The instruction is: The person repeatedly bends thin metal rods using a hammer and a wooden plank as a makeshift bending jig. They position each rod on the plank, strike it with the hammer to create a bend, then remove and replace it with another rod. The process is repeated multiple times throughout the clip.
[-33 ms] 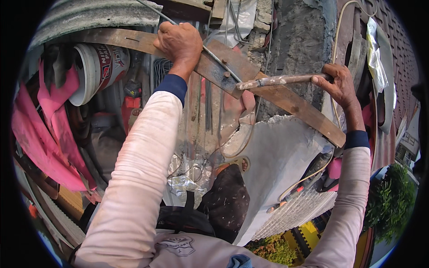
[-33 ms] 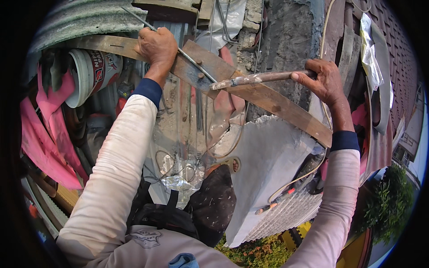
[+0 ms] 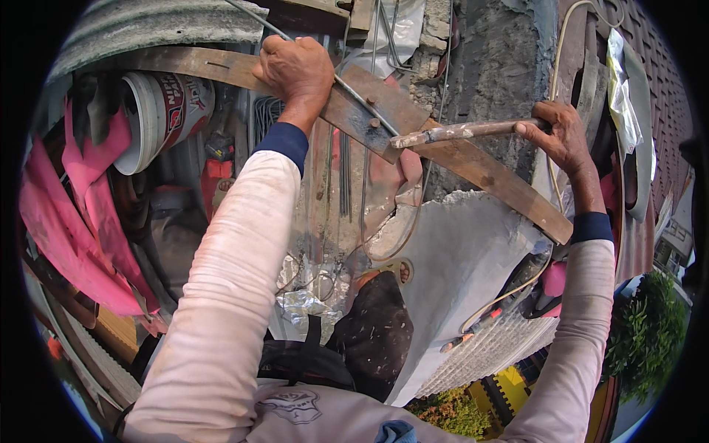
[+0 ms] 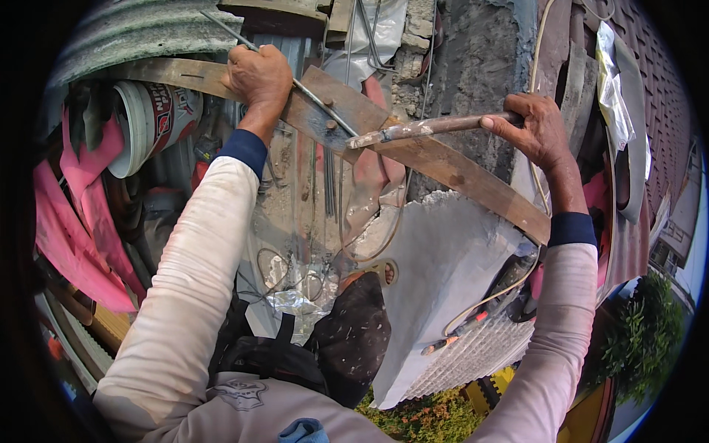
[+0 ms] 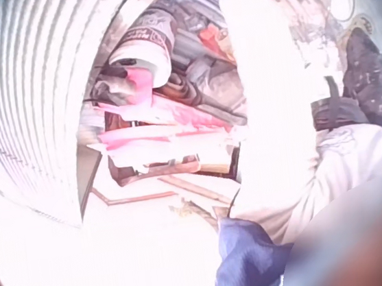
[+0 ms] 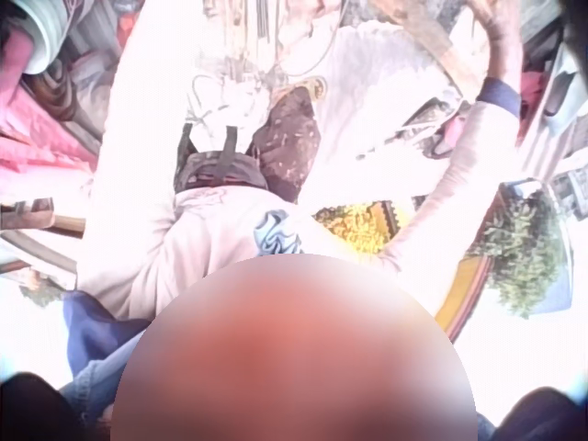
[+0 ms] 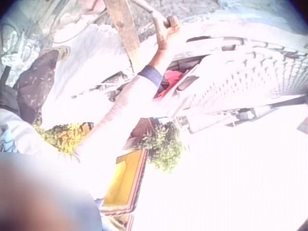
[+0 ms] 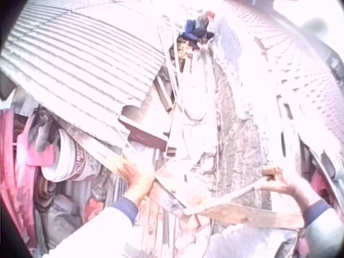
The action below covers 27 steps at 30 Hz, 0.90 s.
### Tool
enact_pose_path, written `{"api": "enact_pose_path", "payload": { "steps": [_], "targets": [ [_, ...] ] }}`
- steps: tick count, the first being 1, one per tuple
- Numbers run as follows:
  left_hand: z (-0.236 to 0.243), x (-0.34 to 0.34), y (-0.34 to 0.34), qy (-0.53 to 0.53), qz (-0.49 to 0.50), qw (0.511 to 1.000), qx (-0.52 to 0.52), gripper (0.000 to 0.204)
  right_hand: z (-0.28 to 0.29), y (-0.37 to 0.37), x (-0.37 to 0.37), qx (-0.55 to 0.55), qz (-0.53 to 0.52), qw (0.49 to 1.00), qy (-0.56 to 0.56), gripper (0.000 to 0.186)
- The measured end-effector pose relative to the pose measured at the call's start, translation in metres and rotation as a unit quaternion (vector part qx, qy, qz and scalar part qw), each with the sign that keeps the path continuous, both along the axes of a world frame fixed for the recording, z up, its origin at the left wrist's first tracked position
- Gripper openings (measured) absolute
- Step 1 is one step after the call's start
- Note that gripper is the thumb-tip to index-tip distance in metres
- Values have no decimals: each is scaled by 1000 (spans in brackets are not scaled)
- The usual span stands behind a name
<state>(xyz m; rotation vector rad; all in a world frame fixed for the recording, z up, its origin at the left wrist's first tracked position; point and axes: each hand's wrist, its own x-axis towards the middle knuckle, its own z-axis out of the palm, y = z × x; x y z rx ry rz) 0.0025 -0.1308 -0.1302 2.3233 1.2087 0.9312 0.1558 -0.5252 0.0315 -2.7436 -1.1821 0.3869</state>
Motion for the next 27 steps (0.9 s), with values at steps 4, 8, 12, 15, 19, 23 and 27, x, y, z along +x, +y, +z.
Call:
{"api": "enact_pose_path", "payload": {
  "steps": [4,8,12,15,19,23,27],
  "targets": [
    [-2,0,0,13,7,1000,2,28,-6,15,30,-2,34,999,21,86],
    [-1,-1,2,34,2,999,-15,30,-14,30,47,-11,54,998,15,87],
    [-1,-1,3,29,-5,1000,-3,32,-22,33,57,-23,75,997,-1,86],
    [0,-2,4,30,-9,999,-5,33,-28,30,58,-9,84,996,-12,85],
    [2,-3,3,36,-18,999,-30,33,-32,22,47,30,93,995,-32,85],
    [2,-3,3,54,-12,998,-26,34,-28,14,32,43,102,991,-79,84],
    [1,-1,5,78,5,997,-2,38,-27,12,19,5,93,989,-111,83]
  ]
}}
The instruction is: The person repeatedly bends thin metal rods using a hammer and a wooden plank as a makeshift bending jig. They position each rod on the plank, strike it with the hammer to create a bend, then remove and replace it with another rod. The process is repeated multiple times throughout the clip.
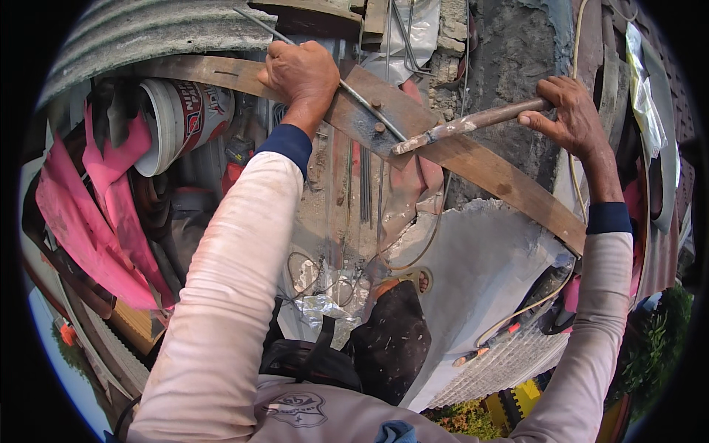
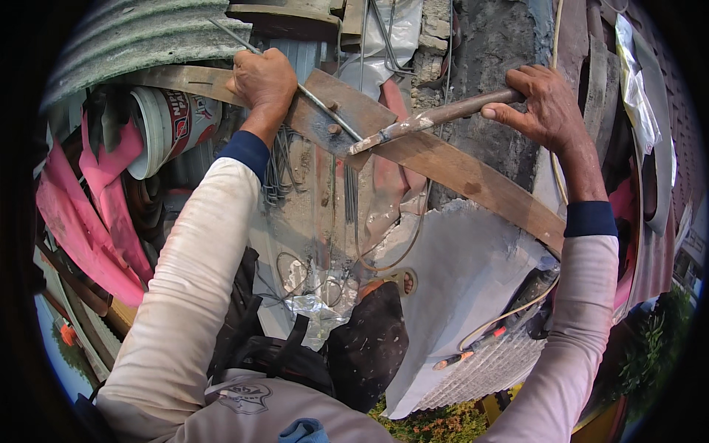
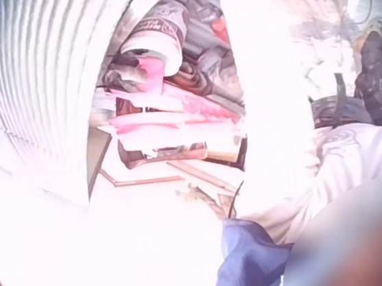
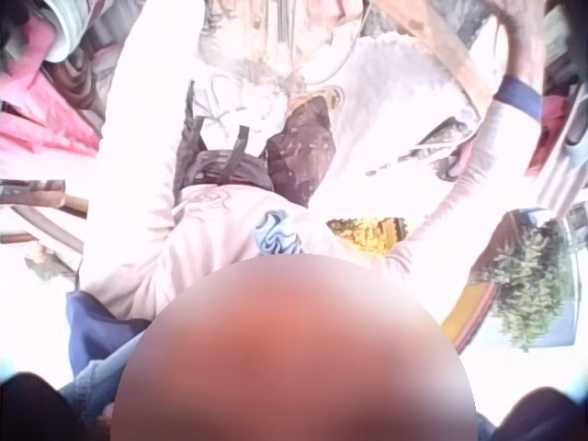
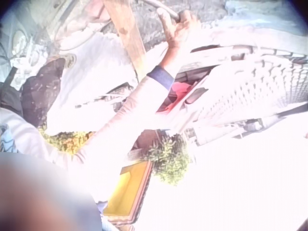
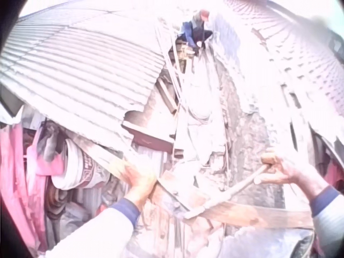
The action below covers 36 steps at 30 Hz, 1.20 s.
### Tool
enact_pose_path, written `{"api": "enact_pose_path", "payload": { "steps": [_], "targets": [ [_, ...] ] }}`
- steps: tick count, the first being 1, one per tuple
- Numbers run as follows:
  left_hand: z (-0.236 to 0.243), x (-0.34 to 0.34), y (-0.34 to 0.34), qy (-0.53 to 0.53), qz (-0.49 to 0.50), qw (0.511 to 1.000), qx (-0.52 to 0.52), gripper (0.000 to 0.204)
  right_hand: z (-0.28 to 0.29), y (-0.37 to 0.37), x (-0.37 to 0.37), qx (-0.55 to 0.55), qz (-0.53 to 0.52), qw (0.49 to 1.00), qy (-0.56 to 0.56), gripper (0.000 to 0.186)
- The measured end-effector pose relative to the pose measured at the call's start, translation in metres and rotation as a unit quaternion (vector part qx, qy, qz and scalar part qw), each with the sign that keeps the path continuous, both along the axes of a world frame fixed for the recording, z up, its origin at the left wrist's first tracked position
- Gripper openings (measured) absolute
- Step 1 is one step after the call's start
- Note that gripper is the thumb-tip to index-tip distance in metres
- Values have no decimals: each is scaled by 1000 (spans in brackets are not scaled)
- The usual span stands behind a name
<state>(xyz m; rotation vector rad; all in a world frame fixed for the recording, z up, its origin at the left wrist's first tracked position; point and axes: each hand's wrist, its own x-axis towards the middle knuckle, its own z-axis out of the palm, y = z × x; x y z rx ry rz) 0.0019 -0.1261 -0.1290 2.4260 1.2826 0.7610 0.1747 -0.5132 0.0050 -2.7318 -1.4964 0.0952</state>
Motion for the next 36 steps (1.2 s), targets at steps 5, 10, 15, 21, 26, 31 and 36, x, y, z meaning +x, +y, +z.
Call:
{"api": "enact_pose_path", "payload": {
  "steps": [5,10,15,21,26,31,36],
  "targets": [
    [2,4,3,29,7,999,-17,36,-10,-1,-14,87,23,994,-61,84],
    [6,8,6,65,-1,997,-42,31,-10,-9,-27,99,-2,992,-80,78],
    [6,11,6,86,15,996,-36,32,-8,-19,-79,125,-88,986,-67,74],
    [7,12,6,98,4,995,-29,31,-6,-34,-155,91,-209,970,-83,75],
    [3,14,7,105,19,994,-3,28,-16,-25,-203,156,-284,940,-104,74],
    [-1,24,14,105,31,994,-13,26,-30,-18,-260,146,-386,902,-129,76],
    [-16,35,18,126,94,987,-13,23,-38,18,-329,136,-500,842,-147,79]
  ]
}}
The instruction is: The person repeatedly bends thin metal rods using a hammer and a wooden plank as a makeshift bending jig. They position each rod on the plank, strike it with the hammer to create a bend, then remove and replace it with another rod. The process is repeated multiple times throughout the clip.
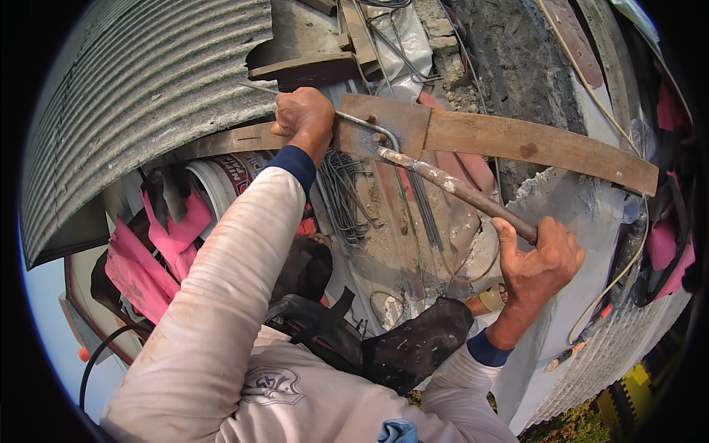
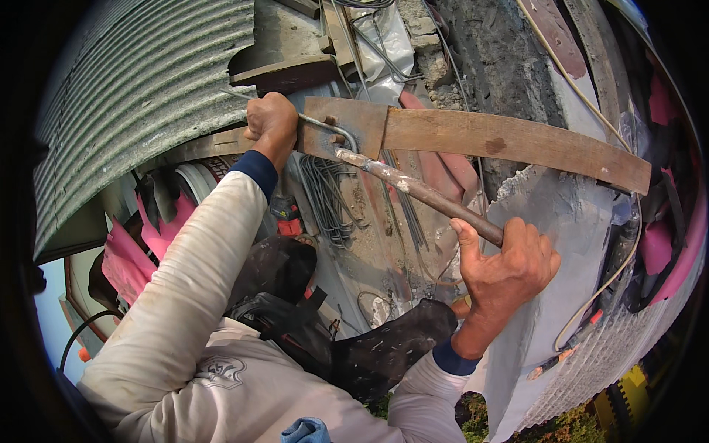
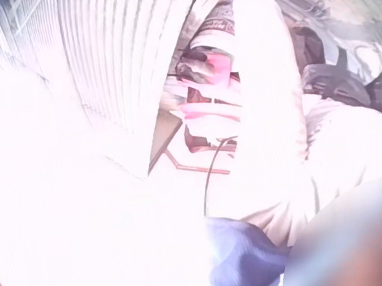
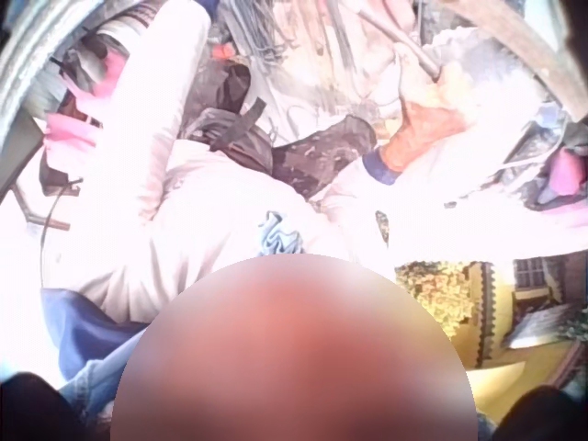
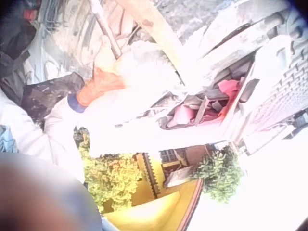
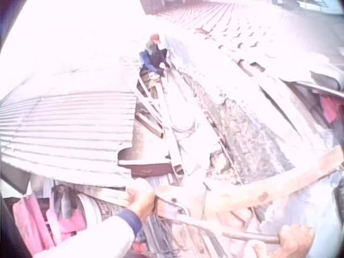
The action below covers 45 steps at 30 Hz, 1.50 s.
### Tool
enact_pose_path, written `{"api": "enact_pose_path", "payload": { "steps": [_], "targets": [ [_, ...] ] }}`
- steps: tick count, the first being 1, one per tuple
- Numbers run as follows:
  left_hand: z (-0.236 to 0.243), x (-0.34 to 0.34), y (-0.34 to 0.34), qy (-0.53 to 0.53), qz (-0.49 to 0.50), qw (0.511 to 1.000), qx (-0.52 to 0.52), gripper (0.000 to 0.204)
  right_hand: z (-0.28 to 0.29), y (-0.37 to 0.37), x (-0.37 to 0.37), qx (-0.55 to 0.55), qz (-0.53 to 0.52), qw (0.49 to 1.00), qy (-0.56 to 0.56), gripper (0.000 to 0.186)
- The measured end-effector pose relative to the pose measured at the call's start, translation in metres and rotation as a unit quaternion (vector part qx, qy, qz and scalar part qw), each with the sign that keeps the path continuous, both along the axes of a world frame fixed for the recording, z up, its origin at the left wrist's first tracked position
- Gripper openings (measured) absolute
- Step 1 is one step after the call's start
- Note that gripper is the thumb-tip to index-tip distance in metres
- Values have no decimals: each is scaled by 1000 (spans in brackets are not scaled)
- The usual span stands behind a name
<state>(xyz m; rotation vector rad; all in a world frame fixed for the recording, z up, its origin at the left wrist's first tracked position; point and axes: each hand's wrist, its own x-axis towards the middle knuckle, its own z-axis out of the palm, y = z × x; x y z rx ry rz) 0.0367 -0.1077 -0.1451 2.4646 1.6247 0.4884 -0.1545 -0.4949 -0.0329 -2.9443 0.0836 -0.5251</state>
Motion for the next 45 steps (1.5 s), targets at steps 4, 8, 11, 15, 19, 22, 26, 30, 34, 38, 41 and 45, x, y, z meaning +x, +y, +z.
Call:
{"api": "enact_pose_path", "payload": {
  "steps": [4,8,11,15,19,22,26,30,34,38,41,45],
  "targets": [
    [-9,-3,15,57,-13,998,35,22,7,49,-55,-31,-104,994,-5,79],
    [-18,3,20,91,-45,995,-5,25,10,32,-48,-22,-81,996,19,73],
    [-20,4,7,190,-78,979,1,13,10,18,-36,-27,-38,998,29,72],
    [-8,0,-3,-1,23,998,-66,18,16,5,-15,-27,19,999,30,71],
    [1,-10,-10,-32,-30,996,-81,15,26,-1,-4,-57,55,996,37,67],
    [1,-11,-12,-25,-40,998,-37,18,28,7,-15,-46,37,997,47,68],
    [4,-9,-13,-38,-19,998,-46,24,29,17,-30,-27,6,998,65,68],
    [12,-10,-12,-42,-13,986,-163,30,35,4,-28,21,9,994,104,67],
    [3,-7,-6,4,-29,988,-148,22,28,7,-34,1,2,995,103,66],
    [-18,8,7,42,-10,993,-109,17,15,17,-45,-5,-27,998,52,66],
    [-20,16,14,37,48,995,-73,13,10,20,-52,-12,-50,998,41,67],
    [-7,11,-6,25,44,997,-53,15,8,32,-60,-9,-83,996,41,69]
  ]
}}
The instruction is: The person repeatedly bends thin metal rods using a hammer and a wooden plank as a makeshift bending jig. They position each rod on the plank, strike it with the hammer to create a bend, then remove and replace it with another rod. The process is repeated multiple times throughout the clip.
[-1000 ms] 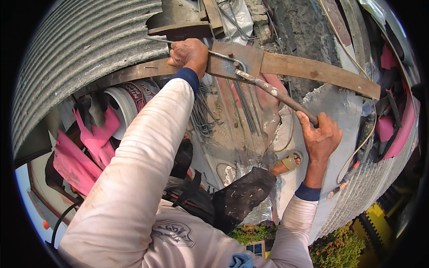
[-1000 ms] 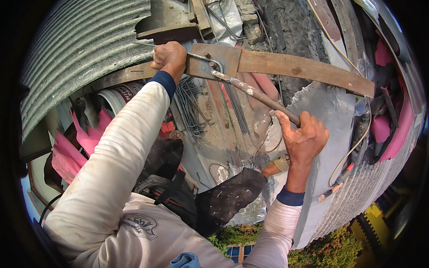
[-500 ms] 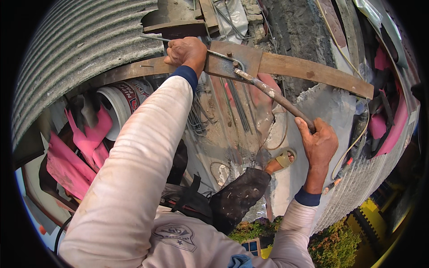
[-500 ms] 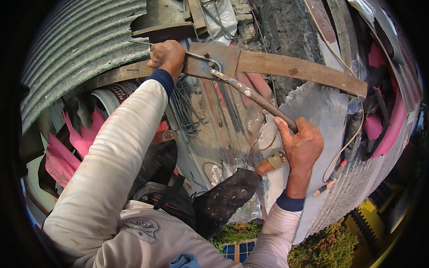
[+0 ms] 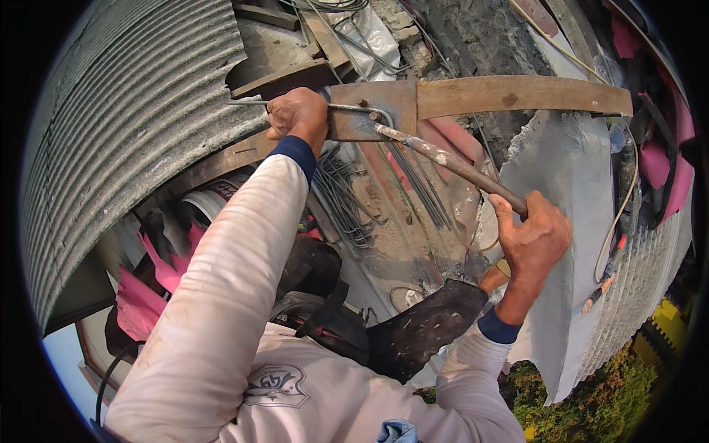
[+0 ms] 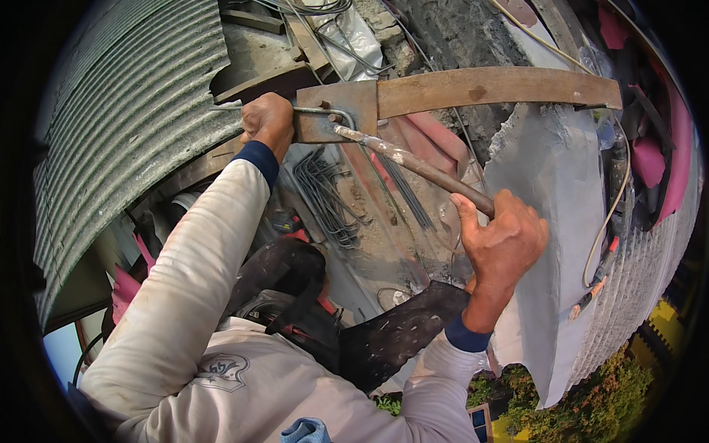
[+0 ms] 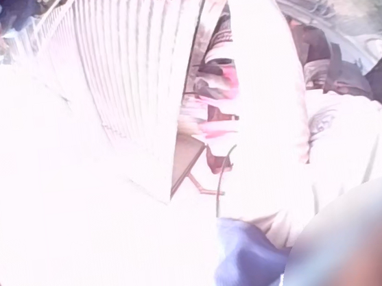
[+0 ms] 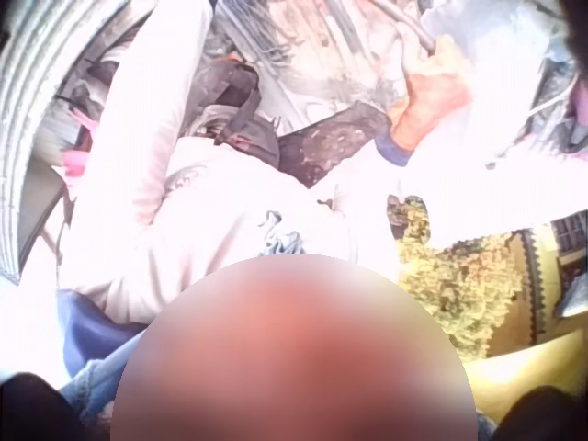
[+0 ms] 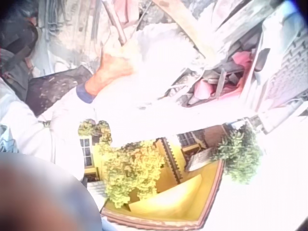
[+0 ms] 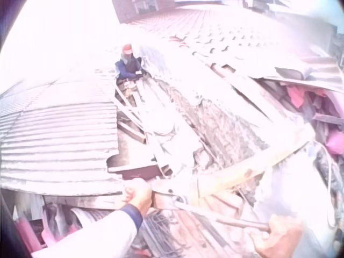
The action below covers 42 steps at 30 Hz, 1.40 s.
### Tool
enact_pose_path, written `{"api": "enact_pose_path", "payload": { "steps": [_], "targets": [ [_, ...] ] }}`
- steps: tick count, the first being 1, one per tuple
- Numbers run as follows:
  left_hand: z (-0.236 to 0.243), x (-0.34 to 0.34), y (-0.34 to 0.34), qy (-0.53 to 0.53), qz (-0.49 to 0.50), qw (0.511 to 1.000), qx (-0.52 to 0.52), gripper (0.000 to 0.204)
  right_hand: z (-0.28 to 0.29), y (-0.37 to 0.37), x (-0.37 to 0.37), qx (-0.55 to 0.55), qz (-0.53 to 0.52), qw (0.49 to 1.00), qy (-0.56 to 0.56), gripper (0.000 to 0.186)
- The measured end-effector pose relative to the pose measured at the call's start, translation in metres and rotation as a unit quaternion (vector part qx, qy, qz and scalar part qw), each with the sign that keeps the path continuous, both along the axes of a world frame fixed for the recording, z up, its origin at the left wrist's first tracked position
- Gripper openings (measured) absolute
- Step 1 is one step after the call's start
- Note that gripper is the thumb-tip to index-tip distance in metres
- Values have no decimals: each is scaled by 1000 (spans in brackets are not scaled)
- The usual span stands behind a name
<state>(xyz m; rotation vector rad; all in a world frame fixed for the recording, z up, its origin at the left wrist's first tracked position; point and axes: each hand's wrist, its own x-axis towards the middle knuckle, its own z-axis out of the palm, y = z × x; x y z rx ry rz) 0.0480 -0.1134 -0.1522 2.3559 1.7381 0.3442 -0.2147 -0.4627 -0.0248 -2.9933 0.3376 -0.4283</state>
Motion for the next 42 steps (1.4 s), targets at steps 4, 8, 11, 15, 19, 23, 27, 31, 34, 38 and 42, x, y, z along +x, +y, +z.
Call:
{"api": "enact_pose_path", "payload": {
  "steps": [4,8,11,15,19,23,27,31,34,38,42],
  "targets": [
    [13,-2,-17,-9,9,1000,12,17,2,39,-24,1,-74,997,21,70],
    [1,2,-14,-20,3,1000,3,20,5,32,-24,-25,-57,998,9,71],
    [-9,-7,-1,-42,-64,997,-30,29,6,9,-14,21,-9,999,27,71],
    [4,-24,2,-146,-71,986,-35,36,19,-10,0,98,-15,990,97,68],
    [48,-36,10,-119,-92,976,-157,34,33,-11,20,230,-45,963,133,59],
    [81,-45,7,-238,-72,935,-253,32,27,18,48,400,-50,908,115,52],
    [117,-45,8,-382,-48,817,-430,29,33,48,72,477,-28,872,104,48],
    [164,-59,3,-436,-216,684,-543,46,67,58,77,483,25,874,52,37],
    [192,-71,-10,-373,-446,697,-420,44,103,57,86,494,47,868,1,26],
    [198,-87,-23,-342,-637,674,-150,30,134,61,110,496,110,857,-84,32],
    [181,-88,-6,-247,-727,636,-73,19,115,71,139,497,125,851,-116,32]
  ]
}}
